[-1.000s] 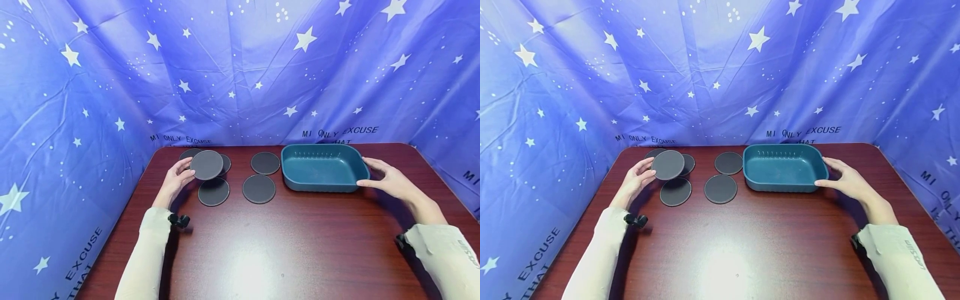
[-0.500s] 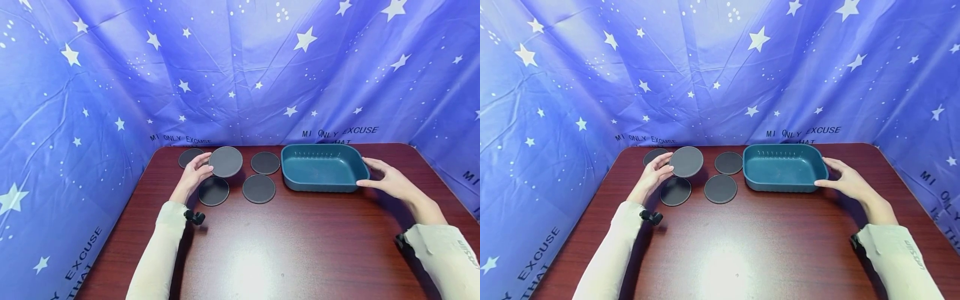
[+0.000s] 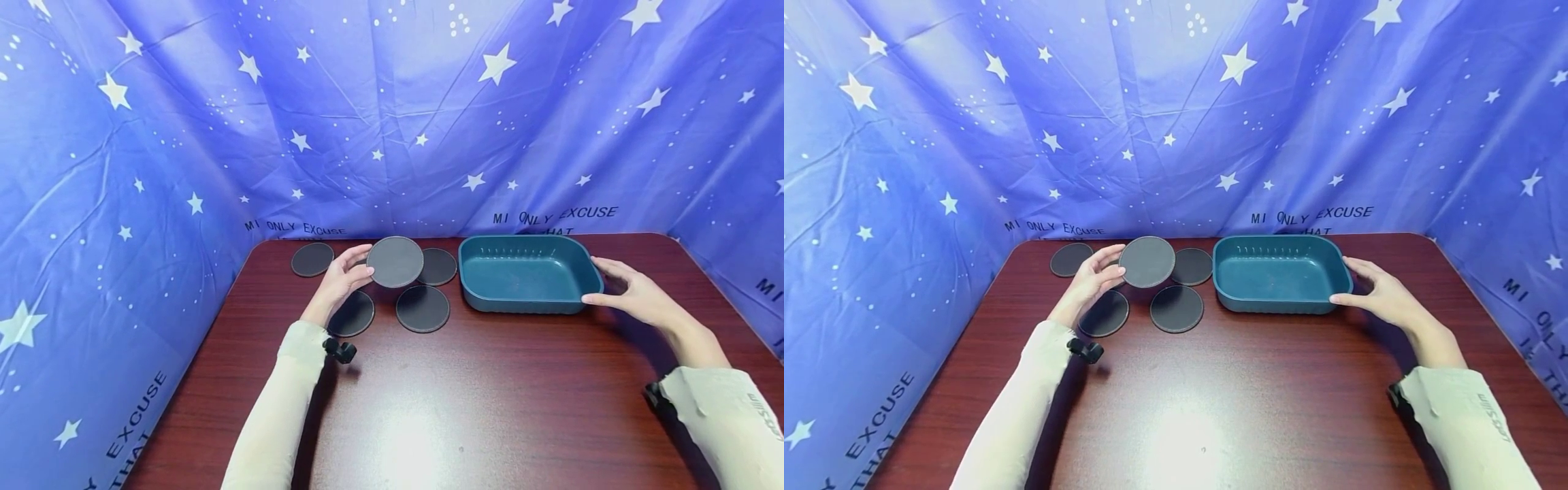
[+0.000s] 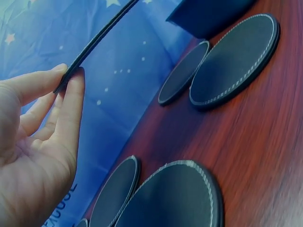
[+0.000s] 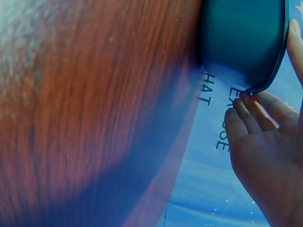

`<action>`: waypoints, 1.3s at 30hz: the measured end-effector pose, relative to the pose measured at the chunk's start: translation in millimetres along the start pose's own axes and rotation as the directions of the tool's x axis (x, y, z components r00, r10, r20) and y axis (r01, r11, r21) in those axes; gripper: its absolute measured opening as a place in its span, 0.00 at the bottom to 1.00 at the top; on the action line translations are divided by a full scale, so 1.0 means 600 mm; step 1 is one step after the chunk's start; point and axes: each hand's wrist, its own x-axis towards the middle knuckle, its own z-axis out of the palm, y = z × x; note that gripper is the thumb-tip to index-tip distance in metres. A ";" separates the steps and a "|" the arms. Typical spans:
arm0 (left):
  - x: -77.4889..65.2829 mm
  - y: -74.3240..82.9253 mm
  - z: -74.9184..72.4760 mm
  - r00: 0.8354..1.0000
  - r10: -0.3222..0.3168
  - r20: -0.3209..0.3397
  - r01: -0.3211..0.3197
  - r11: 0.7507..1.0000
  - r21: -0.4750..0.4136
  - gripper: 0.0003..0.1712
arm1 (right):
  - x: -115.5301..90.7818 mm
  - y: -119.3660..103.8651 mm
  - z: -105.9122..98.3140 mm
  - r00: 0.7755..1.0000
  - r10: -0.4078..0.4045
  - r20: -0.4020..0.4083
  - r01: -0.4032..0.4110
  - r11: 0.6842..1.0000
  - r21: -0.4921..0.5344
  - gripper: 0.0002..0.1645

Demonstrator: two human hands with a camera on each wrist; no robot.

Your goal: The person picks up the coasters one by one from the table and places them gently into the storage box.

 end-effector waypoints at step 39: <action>0.081 -0.013 0.233 0.998 -0.052 0.040 0.049 0.997 0.058 0.31 | -0.005 -0.002 0.004 1.000 0.005 0.015 -0.006 0.998 0.064 0.49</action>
